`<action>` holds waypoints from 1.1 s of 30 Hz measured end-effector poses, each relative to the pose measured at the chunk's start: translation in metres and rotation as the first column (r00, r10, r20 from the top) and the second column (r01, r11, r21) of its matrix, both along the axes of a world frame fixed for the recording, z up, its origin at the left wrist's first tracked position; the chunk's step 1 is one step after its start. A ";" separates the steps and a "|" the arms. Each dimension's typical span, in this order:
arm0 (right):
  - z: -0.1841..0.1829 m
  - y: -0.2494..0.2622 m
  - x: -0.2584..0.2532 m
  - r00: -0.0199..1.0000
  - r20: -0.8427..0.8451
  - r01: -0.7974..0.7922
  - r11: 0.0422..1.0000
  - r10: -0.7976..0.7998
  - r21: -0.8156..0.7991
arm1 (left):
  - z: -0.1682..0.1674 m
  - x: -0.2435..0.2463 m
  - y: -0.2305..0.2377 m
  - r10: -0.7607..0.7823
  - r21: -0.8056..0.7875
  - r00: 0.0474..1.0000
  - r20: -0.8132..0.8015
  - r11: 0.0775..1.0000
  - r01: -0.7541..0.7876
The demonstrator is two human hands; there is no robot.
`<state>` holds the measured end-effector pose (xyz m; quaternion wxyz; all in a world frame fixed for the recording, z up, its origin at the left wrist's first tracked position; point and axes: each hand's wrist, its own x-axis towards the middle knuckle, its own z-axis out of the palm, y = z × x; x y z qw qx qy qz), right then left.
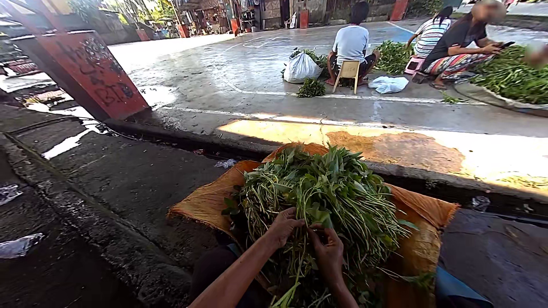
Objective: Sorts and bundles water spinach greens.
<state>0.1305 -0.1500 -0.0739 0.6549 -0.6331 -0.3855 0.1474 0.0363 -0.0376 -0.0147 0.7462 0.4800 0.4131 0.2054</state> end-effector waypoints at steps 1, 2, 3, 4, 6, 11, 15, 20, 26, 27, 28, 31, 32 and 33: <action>-0.007 -0.004 -0.002 0.997 0.080 0.002 0.998 -0.007 0.067 | 0.000 0.000 0.001 0.037 0.005 0.999 -0.006 0.999 -0.037; -0.013 -0.012 -0.003 0.983 0.183 -0.041 0.995 0.023 0.094 | 0.001 0.000 0.004 0.083 0.019 0.996 -0.018 0.996 -0.082; -0.016 -0.023 -0.003 0.954 0.285 -0.107 0.993 0.090 0.046 | 0.002 -0.001 0.008 0.136 0.037 0.990 -0.026 0.990 -0.135; -0.017 -0.038 -0.001 0.911 0.350 -0.191 0.976 0.217 -0.107 | 0.005 -0.002 0.013 0.188 0.053 0.982 -0.028 0.981 -0.186; -0.001 -0.062 0.008 0.767 0.233 -0.308 0.662 0.598 -0.684 | 0.013 -0.007 0.022 0.259 0.079 0.966 -0.024 0.963 -0.256; 0.011 -0.047 0.030 0.813 0.194 -0.183 0.557 0.548 -0.810 | 0.021 -0.010 0.026 0.274 0.054 0.961 0.039 0.960 -0.276; 0.018 -0.002 0.024 0.819 0.081 -0.509 0.784 0.568 -0.356 | 0.023 -0.013 0.028 0.268 -0.008 0.957 0.114 0.963 -0.268; 0.009 0.017 0.012 0.765 0.015 -0.614 0.735 0.644 -0.289 | 0.024 -0.020 0.031 0.268 -0.084 0.943 0.198 0.963 -0.256; 0.006 -0.007 -0.004 0.884 0.197 -0.274 0.812 0.424 -0.516 | 0.012 -0.015 0.024 0.373 -0.001 0.922 0.107 0.927 -0.375; 0.009 -0.013 -0.004 0.880 0.183 -0.263 0.770 0.439 -0.582 | 0.014 -0.017 0.029 0.425 0.014 0.898 0.115 0.903 -0.429; 0.009 -0.021 -0.004 0.881 0.165 -0.261 0.748 0.443 -0.610 | 0.016 -0.020 0.036 0.485 0.035 0.865 0.128 0.870 -0.493; -0.013 -0.042 -0.001 0.916 0.190 -0.221 0.840 0.353 -0.495 | 0.020 -0.031 0.059 0.605 0.062 0.777 0.172 0.781 -0.621; -0.017 -0.046 0.003 0.923 0.211 -0.191 0.861 0.321 -0.471 | 0.020 -0.032 0.060 0.611 0.065 0.771 0.177 0.775 -0.629; -0.017 -0.048 0.007 0.922 0.241 -0.158 0.863 0.303 -0.480 | 0.019 -0.031 0.058 0.604 0.073 0.777 0.176 0.780 -0.622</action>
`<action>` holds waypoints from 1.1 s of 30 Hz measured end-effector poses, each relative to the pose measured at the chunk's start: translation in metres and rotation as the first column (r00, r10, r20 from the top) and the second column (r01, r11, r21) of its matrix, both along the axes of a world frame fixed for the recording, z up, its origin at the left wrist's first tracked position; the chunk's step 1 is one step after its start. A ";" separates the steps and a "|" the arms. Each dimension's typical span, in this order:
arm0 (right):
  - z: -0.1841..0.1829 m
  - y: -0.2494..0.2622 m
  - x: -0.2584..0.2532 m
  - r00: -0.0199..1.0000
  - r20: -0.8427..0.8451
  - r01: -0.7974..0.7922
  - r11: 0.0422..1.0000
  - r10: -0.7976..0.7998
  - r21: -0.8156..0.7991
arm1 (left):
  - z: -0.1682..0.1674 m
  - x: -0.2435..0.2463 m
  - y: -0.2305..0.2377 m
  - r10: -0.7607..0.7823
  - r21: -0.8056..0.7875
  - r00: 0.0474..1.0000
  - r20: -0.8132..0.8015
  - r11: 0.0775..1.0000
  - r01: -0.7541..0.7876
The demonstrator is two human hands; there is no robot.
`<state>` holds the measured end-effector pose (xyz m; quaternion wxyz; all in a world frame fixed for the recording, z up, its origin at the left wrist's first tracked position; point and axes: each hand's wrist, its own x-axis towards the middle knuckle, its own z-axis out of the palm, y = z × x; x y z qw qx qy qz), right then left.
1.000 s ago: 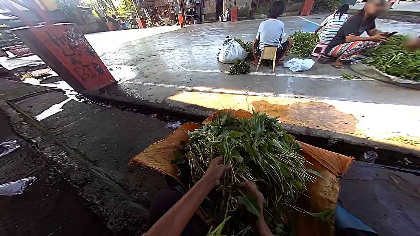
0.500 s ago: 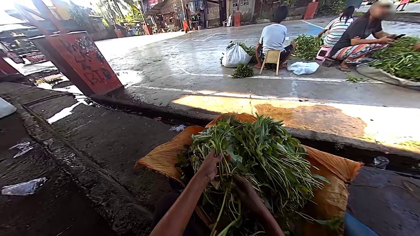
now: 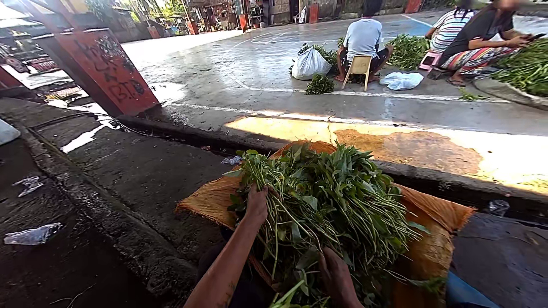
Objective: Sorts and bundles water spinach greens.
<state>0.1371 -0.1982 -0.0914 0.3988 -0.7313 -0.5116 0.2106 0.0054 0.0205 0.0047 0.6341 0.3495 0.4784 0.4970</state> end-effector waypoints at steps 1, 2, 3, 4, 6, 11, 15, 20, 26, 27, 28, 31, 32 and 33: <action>0.002 0.000 0.004 0.998 0.059 0.019 0.999 -0.017 -0.030 | 0.000 0.001 -0.003 -0.015 -0.001 1.000 -0.009 1.000 0.015; 0.004 0.001 0.010 0.991 0.133 0.034 0.995 -0.021 -0.094 | 0.000 0.003 -0.006 -0.024 -0.003 1.000 -0.017 1.000 0.024; 0.007 0.004 0.017 0.979 0.206 0.038 0.979 0.004 -0.200 | 0.000 0.005 -0.008 -0.038 -0.003 0.999 -0.016 0.999 0.038; 0.012 0.008 0.023 0.968 0.242 0.027 0.938 0.061 -0.345 | -0.001 0.006 -0.010 -0.048 -0.004 0.999 -0.013 0.999 0.048; 0.015 0.015 0.030 0.963 0.232 -0.009 0.873 0.139 -0.488 | 0.000 0.008 -0.012 -0.058 -0.006 0.998 -0.014 0.998 0.058; -0.003 0.011 0.027 0.997 -0.071 -0.027 0.999 0.025 -0.020 | 0.003 0.008 -0.009 -0.056 0.005 0.998 -0.018 0.998 0.056; 0.000 0.017 0.022 0.999 -0.051 0.005 1.000 -0.005 -0.005 | 0.002 0.013 -0.012 -0.050 -0.021 0.999 0.006 0.999 0.050; 0.004 0.021 0.015 0.998 -0.024 -0.061 0.997 0.060 -0.049 | 0.000 0.016 -0.015 -0.092 -0.042 0.996 0.004 0.995 0.092; 0.016 0.026 0.012 0.971 0.180 -0.123 0.973 0.159 -0.196 | -0.003 0.017 -0.024 -0.217 -0.071 0.976 0.002 0.974 0.217; 0.018 0.026 0.012 0.955 0.223 -0.145 0.965 0.194 -0.217 | -0.004 0.017 -0.026 -0.227 -0.083 0.974 0.006 0.970 0.227; 0.023 0.025 0.013 0.942 0.233 -0.174 0.945 0.241 -0.275 | -0.005 0.017 -0.027 -0.235 -0.090 0.972 0.008 0.968 0.234; 0.032 0.024 0.020 0.917 0.116 -0.320 0.876 0.382 -0.361 | -0.007 0.018 -0.028 -0.249 -0.090 0.968 0.001 0.965 0.248; 0.031 0.023 0.023 0.904 0.067 -0.378 0.864 0.421 -0.333 | -0.007 0.018 -0.027 -0.254 -0.092 0.967 0.000 0.963 0.253; 0.031 0.021 0.027 0.888 0.031 -0.431 0.852 0.459 -0.297 | -0.006 0.017 -0.027 -0.258 -0.095 0.966 0.004 0.962 0.257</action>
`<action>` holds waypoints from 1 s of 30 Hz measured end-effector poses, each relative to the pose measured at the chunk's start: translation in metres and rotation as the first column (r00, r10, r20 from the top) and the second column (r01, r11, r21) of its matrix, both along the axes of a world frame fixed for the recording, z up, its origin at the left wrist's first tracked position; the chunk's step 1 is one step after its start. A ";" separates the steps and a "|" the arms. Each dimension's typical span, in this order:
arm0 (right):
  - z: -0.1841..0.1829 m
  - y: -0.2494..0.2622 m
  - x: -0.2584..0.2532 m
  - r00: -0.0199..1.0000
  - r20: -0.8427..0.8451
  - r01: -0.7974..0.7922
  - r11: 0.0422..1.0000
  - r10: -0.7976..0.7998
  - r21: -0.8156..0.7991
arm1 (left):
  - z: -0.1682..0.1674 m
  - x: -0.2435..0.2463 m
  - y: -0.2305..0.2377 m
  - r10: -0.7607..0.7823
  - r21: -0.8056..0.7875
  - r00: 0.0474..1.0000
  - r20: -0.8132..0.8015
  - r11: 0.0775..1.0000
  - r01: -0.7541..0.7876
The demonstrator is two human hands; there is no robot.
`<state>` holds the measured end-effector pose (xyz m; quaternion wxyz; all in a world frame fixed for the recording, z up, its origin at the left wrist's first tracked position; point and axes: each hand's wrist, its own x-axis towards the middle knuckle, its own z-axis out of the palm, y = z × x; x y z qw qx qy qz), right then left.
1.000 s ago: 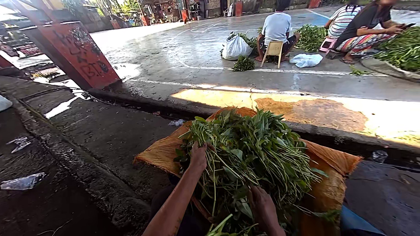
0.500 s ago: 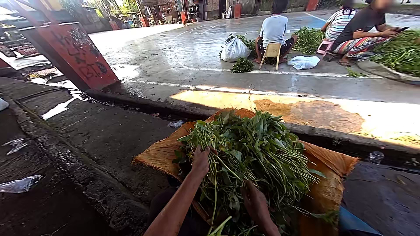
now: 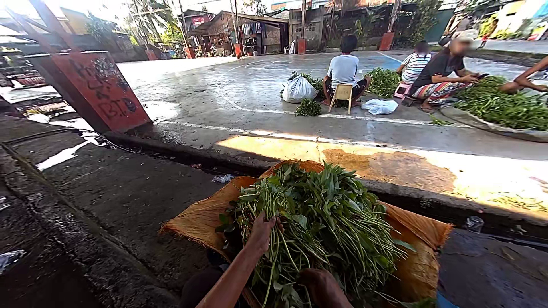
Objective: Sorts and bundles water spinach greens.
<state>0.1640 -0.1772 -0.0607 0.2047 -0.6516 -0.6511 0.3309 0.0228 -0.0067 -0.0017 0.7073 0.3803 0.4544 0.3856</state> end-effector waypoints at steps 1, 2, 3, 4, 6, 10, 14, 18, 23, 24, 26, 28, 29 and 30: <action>0.000 -0.003 0.003 0.998 -0.049 -0.040 0.999 0.042 0.028 | 0.001 0.000 0.001 -0.002 -0.006 1.000 0.012 1.000 0.002; -0.001 -0.006 0.005 0.991 -0.113 -0.066 0.997 0.071 0.044 | 0.001 -0.001 0.002 0.001 -0.011 1.000 0.030 1.000 -0.001; -0.003 -0.009 0.005 0.976 -0.204 -0.060 0.997 0.069 0.050 | 0.002 -0.002 0.004 0.012 -0.011 0.999 0.050 1.000 -0.012; -0.007 -0.012 0.004 0.948 -0.313 -0.044 0.998 0.055 0.040 | 0.003 -0.002 0.006 0.018 -0.009 0.998 0.062 1.000 -0.018; -0.019 -0.013 0.001 0.871 -0.491 -0.015 0.999 0.029 0.033 | 0.003 -0.002 0.008 0.020 -0.007 0.996 0.083 1.000 -0.020; -0.032 -0.005 -0.019 0.852 -0.474 0.316 0.940 -0.222 0.129 | 0.002 0.002 0.001 -0.002 -0.017 0.997 0.077 1.000 0.003; -0.034 0.016 -0.027 0.866 -0.401 0.397 0.898 -0.297 0.193 | 0.003 0.003 -0.002 -0.014 -0.031 0.994 0.106 0.999 0.017; -0.023 0.014 -0.027 0.809 -0.572 0.186 0.982 -0.136 0.029 | 0.003 -0.003 0.003 0.044 0.013 0.992 0.116 0.999 -0.046; -0.030 0.001 -0.018 0.609 -0.793 0.083 0.995 -0.005 0.058 | 0.002 -0.013 0.015 0.140 0.090 0.980 0.144 0.984 -0.153; -0.029 -0.001 -0.017 0.608 -0.794 0.081 0.995 0.003 0.066 | 0.001 -0.015 0.016 0.141 0.090 0.980 0.142 0.984 -0.154; -0.030 -0.001 -0.013 0.603 -0.797 0.080 0.992 0.031 0.099 | -0.003 -0.014 0.017 0.135 0.088 0.980 0.144 0.985 -0.149; -0.028 0.001 -0.013 0.614 -0.789 0.089 0.991 0.023 0.098 | -0.006 -0.014 0.017 0.132 0.097 0.981 0.140 0.985 -0.146; -0.025 0.002 -0.012 0.657 -0.754 0.115 0.990 -0.014 0.082 | -0.007 -0.015 0.017 0.128 0.102 0.982 0.138 0.984 -0.143; -0.019 0.004 -0.012 0.725 -0.684 0.173 0.982 -0.079 0.070 | -0.008 -0.016 0.017 0.123 0.112 0.983 0.134 0.984 -0.138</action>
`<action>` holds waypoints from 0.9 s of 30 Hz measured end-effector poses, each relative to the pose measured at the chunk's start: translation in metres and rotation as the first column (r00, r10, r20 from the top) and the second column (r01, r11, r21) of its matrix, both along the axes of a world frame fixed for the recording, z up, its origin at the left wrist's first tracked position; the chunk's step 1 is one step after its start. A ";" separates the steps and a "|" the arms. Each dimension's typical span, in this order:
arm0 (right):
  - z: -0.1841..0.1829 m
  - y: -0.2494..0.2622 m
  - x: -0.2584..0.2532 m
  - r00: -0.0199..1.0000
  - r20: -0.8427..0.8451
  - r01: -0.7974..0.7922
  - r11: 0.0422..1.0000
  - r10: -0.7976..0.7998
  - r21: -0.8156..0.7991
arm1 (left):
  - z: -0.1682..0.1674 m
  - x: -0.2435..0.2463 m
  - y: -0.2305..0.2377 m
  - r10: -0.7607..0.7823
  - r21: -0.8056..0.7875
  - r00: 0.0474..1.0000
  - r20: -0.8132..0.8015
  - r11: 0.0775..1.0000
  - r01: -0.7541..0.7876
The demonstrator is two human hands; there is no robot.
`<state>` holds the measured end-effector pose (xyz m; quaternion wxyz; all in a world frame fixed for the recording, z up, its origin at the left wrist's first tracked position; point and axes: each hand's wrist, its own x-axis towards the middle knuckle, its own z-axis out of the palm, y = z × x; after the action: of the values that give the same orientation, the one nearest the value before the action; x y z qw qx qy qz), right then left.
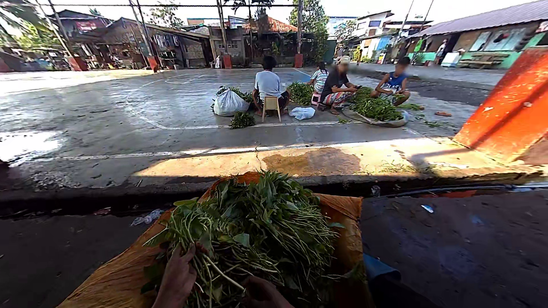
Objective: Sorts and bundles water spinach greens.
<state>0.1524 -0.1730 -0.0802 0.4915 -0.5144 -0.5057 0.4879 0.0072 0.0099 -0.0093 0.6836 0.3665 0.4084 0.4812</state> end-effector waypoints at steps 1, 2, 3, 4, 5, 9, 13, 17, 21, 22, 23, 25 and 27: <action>0.006 0.003 0.000 0.989 0.122 0.084 0.996 -0.081 -0.013 | 0.000 -0.001 -0.001 -0.007 0.007 1.000 -0.006 1.000 0.007; 0.010 0.006 0.001 0.961 0.230 0.161 0.987 -0.155 -0.005 | 0.000 -0.001 -0.002 -0.017 0.013 1.000 -0.016 1.000 0.017; 0.013 0.010 0.003 0.926 0.317 0.212 0.977 -0.203 0.008 | -0.001 -0.001 -0.003 -0.026 0.019 0.999 -0.022 0.999 0.027; 0.014 0.014 0.006 0.896 0.381 0.238 0.971 -0.226 0.018 | 0.000 0.000 -0.003 -0.033 0.022 0.999 -0.026 0.999 0.034; 0.014 0.016 0.008 0.877 0.420 0.247 0.969 -0.235 0.026 | 0.001 0.000 -0.003 -0.039 0.018 0.999 -0.029 0.999 0.040; 0.012 0.011 0.006 0.910 0.308 0.271 0.960 -0.279 0.068 | 0.000 -0.003 0.002 -0.028 0.015 0.999 -0.026 0.999 0.029; 0.022 0.000 -0.004 0.945 0.228 0.263 0.959 -0.235 -0.102 | -0.001 -0.005 0.004 -0.004 0.021 1.000 -0.031 1.000 0.005; -0.006 -0.015 -0.012 0.915 0.284 0.323 0.942 -0.286 -0.090 | -0.004 -0.008 0.023 0.066 0.050 0.997 -0.031 0.997 -0.065; -0.024 -0.025 -0.008 0.824 0.349 0.449 0.890 -0.446 0.078 | -0.002 -0.008 0.012 0.063 0.106 0.989 -0.137 0.993 -0.048; -0.021 -0.023 -0.002 0.788 0.417 0.487 0.873 -0.453 0.026 | 0.000 -0.007 0.007 0.044 0.111 0.989 -0.143 0.993 -0.029; -0.019 -0.020 0.005 0.750 0.501 0.513 0.858 -0.433 -0.026 | 0.001 -0.006 0.004 0.023 0.112 0.989 -0.144 0.994 -0.007; -0.016 -0.015 0.020 0.688 0.674 0.511 0.840 -0.270 -0.185 | 0.004 -0.003 -0.003 -0.008 0.102 0.991 -0.136 0.995 0.022; -0.017 -0.008 0.028 0.636 0.771 0.452 0.803 0.016 -0.389 | 0.005 -0.002 -0.006 -0.055 0.080 0.990 -0.131 0.995 0.066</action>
<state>0.1807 -0.1807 -0.0976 0.1300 -0.8453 -0.4284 0.2917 0.0056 0.0035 -0.0046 0.6541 0.4375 0.4196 0.4524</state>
